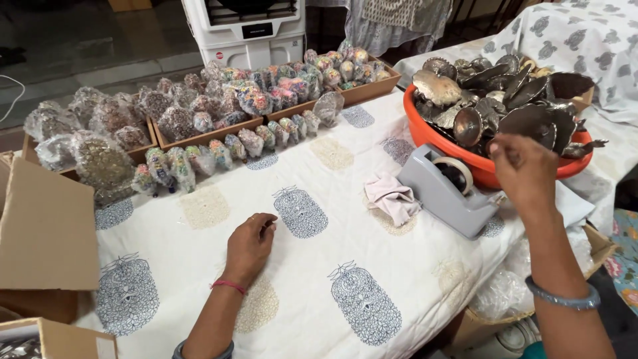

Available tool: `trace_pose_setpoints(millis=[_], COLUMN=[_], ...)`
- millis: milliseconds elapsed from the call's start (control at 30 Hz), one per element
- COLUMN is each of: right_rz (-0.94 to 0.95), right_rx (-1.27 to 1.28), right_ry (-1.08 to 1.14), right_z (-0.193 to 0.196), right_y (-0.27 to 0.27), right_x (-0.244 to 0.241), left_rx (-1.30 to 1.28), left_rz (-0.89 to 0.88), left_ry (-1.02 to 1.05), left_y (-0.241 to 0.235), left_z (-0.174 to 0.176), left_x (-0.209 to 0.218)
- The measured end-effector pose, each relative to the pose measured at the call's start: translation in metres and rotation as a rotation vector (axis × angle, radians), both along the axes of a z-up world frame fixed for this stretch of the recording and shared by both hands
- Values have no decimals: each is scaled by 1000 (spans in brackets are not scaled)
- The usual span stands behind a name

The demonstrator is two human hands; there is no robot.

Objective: Wrapping small figurines in plastic and cleaning them with a cloth.

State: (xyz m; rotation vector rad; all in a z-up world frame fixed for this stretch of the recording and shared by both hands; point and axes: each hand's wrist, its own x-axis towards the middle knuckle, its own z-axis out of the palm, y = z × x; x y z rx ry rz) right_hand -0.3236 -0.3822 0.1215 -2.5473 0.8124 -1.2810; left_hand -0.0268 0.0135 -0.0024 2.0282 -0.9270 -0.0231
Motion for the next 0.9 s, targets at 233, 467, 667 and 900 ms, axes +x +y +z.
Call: trace_pose_setpoints(millis=[233, 467, 667, 900], right_rz=[-227, -402, -381, -161], right_rx=[-214, -190, -241, -100], right_ry=[224, 344, 13, -320], right_z=[14, -9, -2, 8], right_y=[-36, -99, -109, -156], right_x=[57, 71, 56, 30], left_rx=[26, 34, 25, 5], left_rz=[17, 14, -11, -11], left_ry=[45, 91, 102, 115], left_y=[-2, 0, 1, 1], left_z=[-1, 4, 7, 10], left_x=[3, 3, 2, 0])
